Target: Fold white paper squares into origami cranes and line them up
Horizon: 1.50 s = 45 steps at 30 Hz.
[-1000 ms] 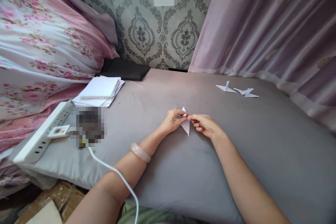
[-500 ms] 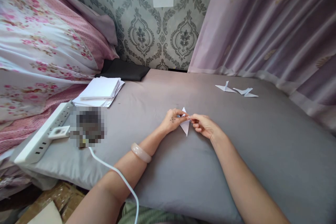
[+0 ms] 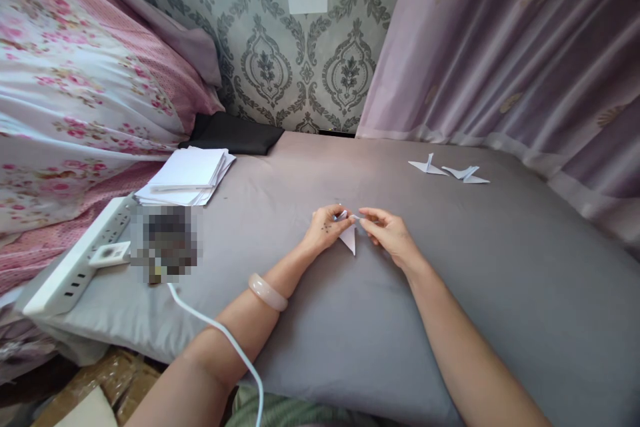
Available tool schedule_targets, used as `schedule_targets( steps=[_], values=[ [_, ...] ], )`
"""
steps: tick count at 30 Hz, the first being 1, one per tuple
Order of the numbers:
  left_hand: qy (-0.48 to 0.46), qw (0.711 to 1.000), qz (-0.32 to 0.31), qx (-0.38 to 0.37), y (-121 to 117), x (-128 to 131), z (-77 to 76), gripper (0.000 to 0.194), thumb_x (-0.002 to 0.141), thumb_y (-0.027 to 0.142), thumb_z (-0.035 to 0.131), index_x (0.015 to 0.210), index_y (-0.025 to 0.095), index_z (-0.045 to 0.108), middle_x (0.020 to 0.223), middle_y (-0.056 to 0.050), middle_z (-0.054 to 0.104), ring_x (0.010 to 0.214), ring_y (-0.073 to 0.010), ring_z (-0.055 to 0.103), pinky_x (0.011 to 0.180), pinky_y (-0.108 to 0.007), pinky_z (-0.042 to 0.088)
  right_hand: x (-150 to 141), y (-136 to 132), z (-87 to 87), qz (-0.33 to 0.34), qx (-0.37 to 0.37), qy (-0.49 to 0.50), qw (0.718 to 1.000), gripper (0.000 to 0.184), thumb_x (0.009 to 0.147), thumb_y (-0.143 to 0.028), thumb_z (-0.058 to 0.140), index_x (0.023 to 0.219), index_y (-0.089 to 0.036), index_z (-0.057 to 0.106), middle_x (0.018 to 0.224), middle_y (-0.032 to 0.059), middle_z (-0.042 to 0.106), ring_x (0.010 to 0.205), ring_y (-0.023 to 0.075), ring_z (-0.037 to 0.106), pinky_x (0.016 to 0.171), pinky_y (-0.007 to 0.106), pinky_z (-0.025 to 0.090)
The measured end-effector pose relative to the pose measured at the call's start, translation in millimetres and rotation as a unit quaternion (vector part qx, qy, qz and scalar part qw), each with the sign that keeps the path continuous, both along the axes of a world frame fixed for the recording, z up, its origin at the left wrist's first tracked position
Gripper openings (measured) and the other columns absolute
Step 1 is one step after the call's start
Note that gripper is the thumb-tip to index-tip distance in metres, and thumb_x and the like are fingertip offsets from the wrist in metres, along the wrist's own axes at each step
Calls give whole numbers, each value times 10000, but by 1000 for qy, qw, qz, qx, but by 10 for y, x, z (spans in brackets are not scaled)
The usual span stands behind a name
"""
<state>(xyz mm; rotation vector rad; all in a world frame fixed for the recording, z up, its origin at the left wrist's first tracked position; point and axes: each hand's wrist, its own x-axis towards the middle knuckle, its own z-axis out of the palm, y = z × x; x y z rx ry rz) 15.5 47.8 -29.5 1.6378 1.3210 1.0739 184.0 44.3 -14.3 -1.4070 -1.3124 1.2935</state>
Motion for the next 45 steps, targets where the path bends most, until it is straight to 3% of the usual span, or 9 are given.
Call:
schedule_targets(
  steps=[5, 14, 19, 25, 28, 32, 37, 41, 45],
  values=[
    [40, 999, 2, -15, -46, -23, 17, 333, 766, 272, 667, 1085, 176, 648, 898, -18, 654, 791, -137, 566, 708, -226, 429, -21, 22, -116, 22, 115, -93, 989, 378, 730, -363, 626, 1058, -183, 681, 877, 23, 663, 598, 96, 526, 577, 245, 422],
    [129, 990, 47, -25, -70, -45, 58, 76, 735, 210, 661, 783, 153, 642, 685, 29, 557, 660, -113, 506, 635, -228, 379, 0, 7, -134, 2, 152, -189, 970, 209, 749, -333, 572, 865, -180, 654, 809, 38, 691, 650, 153, 602, 675, 298, 465],
    [131, 987, 97, -17, -53, -39, 50, 43, 769, 177, 609, 799, 146, 608, 711, 14, 575, 692, -122, 522, 675, -251, 399, -85, -107, -104, 50, 166, -225, 959, 152, 771, -271, 551, 828, -204, 675, 794, 28, 704, 746, 170, 632, 744, 299, 462],
    [-74, 994, 61, -50, -6, 24, -51, 206, 725, 168, 692, 897, 144, 581, 795, -22, 648, 745, -127, 624, 747, -273, 503, -203, -221, -69, 75, 250, -412, 873, 208, 850, -226, 523, 971, -228, 692, 1061, 53, 695, 1044, 218, 558, 870, 338, 366],
    [-183, 977, 46, -103, 22, 83, -104, 209, 730, 104, 651, 916, 123, 558, 868, -71, 680, 786, -149, 671, 764, -304, 548, -201, -212, -79, 46, 248, -452, 856, 199, 875, -245, 517, 976, -208, 684, 1058, 63, 691, 1013, 219, 558, 836, 330, 357],
    [-190, 974, 53, -113, 54, 101, -109, 190, 748, 43, 542, 927, 107, 557, 909, -96, 696, 757, -138, 688, 740, -292, 564, -198, -168, -115, 15, 248, -469, 847, 208, 898, -292, 520, 985, -195, 682, 1024, 69, 690, 959, 220, 559, 825, 325, 355],
    [-140, 983, 89, -84, 117, -1, -64, 159, 792, 194, 557, 903, 104, 628, 832, -63, 688, 708, -133, 643, 629, -234, 509, -262, -115, -168, -11, 233, -488, 841, 203, 897, -339, 543, 960, -194, 671, 973, 77, 678, 928, 223, 560, 804, 315, 358],
    [-89, 989, 110, -50, 163, -82, -47, 280, 815, 361, 564, 863, 111, 682, 760, -30, 673, 703, -130, 600, 632, -221, 455, -299, -90, -190, -24, 223, -488, 843, 200, 890, -341, 549, 953, -190, 664, 983, 81, 668, 932, 225, 562, 789, 311, 367],
    [-32, 991, 126, -28, 174, -134, -47, 325, 830, 387, 528, 866, 111, 697, 721, -23, 656, 680, -130, 567, 625, -226, 423, -286, -81, -192, -28, 217, -483, 848, 190, 880, -316, 549, 975, -194, 659, 979, 71, 668, 939, 215, 569, 798, 300, 378]
  ],
)
